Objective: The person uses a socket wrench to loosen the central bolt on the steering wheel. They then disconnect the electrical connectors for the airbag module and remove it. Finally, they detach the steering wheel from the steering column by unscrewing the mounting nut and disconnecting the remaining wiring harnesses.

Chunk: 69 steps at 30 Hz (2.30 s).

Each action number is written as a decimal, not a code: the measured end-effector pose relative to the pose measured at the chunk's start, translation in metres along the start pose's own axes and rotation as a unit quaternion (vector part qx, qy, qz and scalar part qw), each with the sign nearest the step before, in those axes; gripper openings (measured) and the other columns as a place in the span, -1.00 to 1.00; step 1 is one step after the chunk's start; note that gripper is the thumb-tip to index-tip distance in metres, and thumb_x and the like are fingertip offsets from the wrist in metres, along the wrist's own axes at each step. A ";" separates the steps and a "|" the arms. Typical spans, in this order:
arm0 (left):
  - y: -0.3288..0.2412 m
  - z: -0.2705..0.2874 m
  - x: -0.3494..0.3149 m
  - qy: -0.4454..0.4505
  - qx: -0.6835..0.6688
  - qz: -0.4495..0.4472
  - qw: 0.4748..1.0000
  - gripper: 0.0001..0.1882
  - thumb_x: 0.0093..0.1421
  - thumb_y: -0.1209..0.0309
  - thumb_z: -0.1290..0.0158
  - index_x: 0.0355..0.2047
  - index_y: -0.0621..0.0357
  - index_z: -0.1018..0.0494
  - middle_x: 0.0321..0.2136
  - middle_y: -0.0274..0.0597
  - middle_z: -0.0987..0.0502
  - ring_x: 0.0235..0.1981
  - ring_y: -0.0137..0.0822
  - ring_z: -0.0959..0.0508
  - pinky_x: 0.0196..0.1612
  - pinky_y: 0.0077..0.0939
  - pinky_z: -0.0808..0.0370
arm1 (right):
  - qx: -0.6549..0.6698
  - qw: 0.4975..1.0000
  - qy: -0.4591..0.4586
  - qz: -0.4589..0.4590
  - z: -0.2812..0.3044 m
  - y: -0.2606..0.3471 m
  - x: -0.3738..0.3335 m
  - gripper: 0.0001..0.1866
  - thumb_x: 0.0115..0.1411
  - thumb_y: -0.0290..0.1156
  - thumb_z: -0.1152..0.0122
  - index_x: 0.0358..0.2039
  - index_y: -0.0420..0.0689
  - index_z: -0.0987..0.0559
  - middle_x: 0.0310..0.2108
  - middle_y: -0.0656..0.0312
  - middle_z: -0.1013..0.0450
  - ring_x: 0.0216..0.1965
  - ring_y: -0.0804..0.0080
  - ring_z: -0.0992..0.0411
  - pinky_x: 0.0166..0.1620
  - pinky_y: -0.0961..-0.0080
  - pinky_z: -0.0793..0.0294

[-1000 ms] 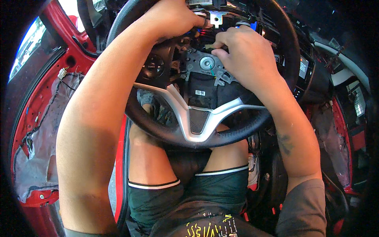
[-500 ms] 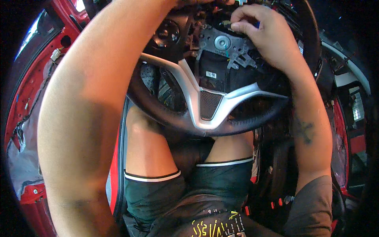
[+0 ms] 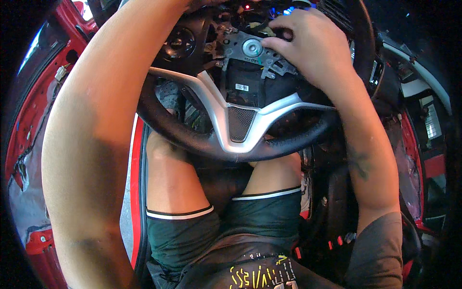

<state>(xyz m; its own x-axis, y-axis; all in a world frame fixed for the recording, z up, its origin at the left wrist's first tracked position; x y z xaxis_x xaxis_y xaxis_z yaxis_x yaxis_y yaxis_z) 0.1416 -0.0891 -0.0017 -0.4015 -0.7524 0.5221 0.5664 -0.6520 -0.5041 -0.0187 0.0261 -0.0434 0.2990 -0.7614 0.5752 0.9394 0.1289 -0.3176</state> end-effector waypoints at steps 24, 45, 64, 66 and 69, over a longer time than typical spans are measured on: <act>-0.009 0.008 -0.007 0.029 0.024 0.024 0.999 -0.37 -0.04 0.24 -0.46 -0.04 0.44 -0.59 -0.13 0.21 -0.67 -0.08 -0.01 -0.68 0.04 -0.26 -0.56 | 0.293 0.949 0.107 -0.053 -0.021 -0.039 0.031 -0.79 0.21 -0.46 -0.38 -0.13 -0.21 -0.70 -0.28 -0.01 -0.65 -0.27 0.14 -0.62 -0.14 0.24 -0.55; 0.006 -0.001 0.006 0.051 0.011 0.051 0.997 -0.22 -0.01 0.23 -0.38 0.13 0.52 -0.44 0.05 0.42 -0.54 0.16 0.16 -0.55 0.29 -0.22 -0.41 | 0.051 0.994 -0.026 0.091 -0.006 -0.010 0.012 -0.80 0.18 -0.40 -0.21 -0.21 0.06 -0.72 -0.27 0.21 -0.56 -0.12 0.14 -0.55 -0.16 0.13 -0.63; 0.024 -0.039 0.032 0.017 0.005 -0.014 1.000 -0.36 -0.09 0.07 -0.48 -0.11 0.33 -0.66 -0.15 0.20 -0.69 -0.09 0.04 -0.71 0.04 -0.18 -0.60 | 0.101 0.981 -0.016 0.163 0.002 -0.005 0.021 -0.83 0.02 -0.62 -0.32 -0.36 -0.10 -0.65 -0.31 0.22 -0.49 -0.13 0.16 -0.50 -0.14 0.24 -0.56; 0.027 -0.039 0.034 0.007 -0.001 -0.016 1.000 -0.36 -0.09 0.08 -0.48 -0.12 0.32 -0.67 -0.14 0.19 -0.69 -0.08 0.03 -0.71 0.05 -0.18 -0.60 | 0.117 0.977 -0.023 0.177 0.002 -0.004 0.023 -0.84 0.00 -0.63 -0.33 -0.38 -0.10 -0.65 -0.32 0.23 -0.50 -0.14 0.17 -0.50 -0.15 0.24 -0.56; 0.021 -0.031 0.027 0.006 -0.009 -0.016 1.000 -0.37 -0.08 0.09 -0.48 -0.10 0.32 -0.66 -0.13 0.20 -0.69 -0.07 0.03 -0.70 0.05 -0.18 -0.60 | 0.131 0.974 -0.022 0.184 0.000 -0.008 0.023 -0.85 0.00 -0.63 -0.33 -0.40 -0.12 -0.64 -0.32 0.23 -0.49 -0.15 0.17 -0.49 -0.14 0.25 -0.55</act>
<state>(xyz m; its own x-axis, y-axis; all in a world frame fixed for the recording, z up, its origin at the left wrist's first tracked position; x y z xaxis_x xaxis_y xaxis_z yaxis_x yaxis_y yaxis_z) 0.1205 -0.1261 -0.0202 -0.4269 -0.7325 0.5303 0.5409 -0.6768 -0.4994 -0.0190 0.0076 -0.0279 0.6249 -0.6061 0.4922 0.7762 0.5502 -0.3079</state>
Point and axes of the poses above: each hand's wrist, its own x-axis towards the middle knuckle, its own z-axis out of the back of the hand, y = z × x, the point moved 3 cm from there along x, towards the middle knuckle
